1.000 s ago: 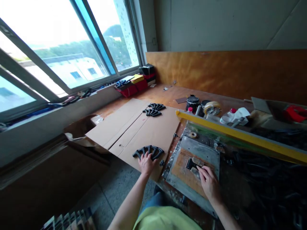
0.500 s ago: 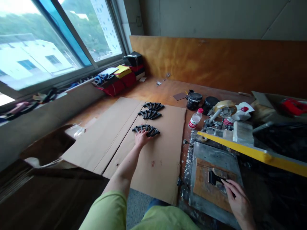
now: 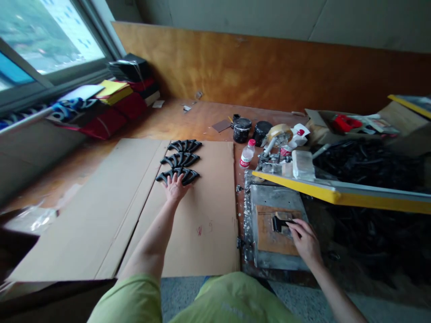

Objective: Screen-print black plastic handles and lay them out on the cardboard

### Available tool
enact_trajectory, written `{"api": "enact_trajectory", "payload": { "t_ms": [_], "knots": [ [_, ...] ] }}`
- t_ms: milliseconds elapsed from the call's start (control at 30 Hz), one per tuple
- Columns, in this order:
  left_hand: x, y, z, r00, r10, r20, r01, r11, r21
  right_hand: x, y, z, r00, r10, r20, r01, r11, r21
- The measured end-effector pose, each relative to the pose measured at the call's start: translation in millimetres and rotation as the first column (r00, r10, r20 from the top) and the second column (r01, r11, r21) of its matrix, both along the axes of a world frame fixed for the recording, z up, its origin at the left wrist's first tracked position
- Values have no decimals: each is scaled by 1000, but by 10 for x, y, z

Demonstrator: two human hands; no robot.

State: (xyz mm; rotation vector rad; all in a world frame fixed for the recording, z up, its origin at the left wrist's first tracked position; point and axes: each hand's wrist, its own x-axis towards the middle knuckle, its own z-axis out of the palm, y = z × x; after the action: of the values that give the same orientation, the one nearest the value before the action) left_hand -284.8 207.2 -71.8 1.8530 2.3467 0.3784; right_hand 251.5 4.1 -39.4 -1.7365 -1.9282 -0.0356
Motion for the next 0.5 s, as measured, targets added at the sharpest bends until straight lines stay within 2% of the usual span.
{"api": "enact_trajectory", "payload": {
  "t_ms": [100,167,200,267,333,400,433,500],
  "knots": [
    [389,-141,206,992,-28,124,13,993,120,-155,81,154,997,61,51,-60,998,-24],
    [775,-244,439,957,-92,274,36,978,203,-239,155,215,973,202,109,-193,977,-91],
    [1000,-304,590,918,-130,375,39,970,241,-264,185,222,948,286,141,-267,954,-137],
    [1488,-440,956,761,-210,614,29,956,292,-271,211,190,882,433,188,-391,893,-222],
    [1986,-591,1373,505,-301,809,32,943,331,-230,187,122,821,534,200,-477,835,-273],
    [2441,-743,1776,298,-375,878,33,923,383,-157,132,63,774,608,179,-552,785,-280],
    [2637,-815,1950,232,-406,884,26,911,411,-111,101,50,746,647,157,-598,755,-270],
    [2936,-955,2212,165,-439,883,-6,895,446,5,56,70,677,729,99,-698,679,-228]
  ]
}}
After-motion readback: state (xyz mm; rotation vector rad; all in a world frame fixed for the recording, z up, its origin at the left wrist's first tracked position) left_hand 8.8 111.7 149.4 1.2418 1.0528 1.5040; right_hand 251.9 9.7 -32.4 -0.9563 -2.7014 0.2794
